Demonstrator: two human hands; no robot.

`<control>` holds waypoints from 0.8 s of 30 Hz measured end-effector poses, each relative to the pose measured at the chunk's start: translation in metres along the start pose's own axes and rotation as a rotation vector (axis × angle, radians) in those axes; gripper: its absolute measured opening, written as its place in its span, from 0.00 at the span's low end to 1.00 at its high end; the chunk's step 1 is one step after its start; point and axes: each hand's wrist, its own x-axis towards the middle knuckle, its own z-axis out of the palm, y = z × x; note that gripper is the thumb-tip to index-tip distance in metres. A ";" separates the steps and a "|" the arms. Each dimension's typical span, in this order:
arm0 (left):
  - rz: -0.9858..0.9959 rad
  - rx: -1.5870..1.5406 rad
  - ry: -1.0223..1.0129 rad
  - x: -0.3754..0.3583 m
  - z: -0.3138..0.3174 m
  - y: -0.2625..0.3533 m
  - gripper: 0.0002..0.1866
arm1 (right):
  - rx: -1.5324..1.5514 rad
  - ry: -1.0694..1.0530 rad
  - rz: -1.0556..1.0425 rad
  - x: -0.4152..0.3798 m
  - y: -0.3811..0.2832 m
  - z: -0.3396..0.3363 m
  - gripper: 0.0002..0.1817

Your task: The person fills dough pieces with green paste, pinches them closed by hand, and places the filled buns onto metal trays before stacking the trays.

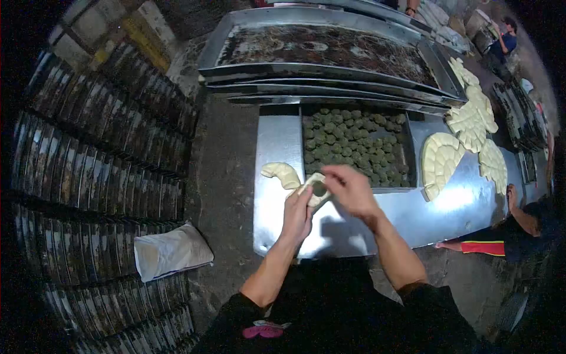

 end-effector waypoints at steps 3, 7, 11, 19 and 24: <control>0.098 0.261 -0.091 0.003 -0.030 -0.008 0.17 | 0.413 -0.297 0.302 0.013 0.003 0.009 0.14; 0.048 0.212 -0.040 -0.005 -0.039 0.010 0.20 | 0.126 0.018 0.175 0.000 -0.029 0.031 0.09; 0.227 0.292 -0.038 -0.013 -0.050 -0.005 0.31 | -0.282 0.068 -0.271 -0.039 -0.061 0.063 0.14; 1.107 1.067 0.016 -0.062 -0.043 0.062 0.12 | 0.099 -0.141 -0.112 -0.011 -0.116 0.002 0.12; 0.737 0.432 -0.011 -0.039 -0.006 0.066 0.19 | -0.033 0.106 -0.343 0.012 -0.116 0.007 0.15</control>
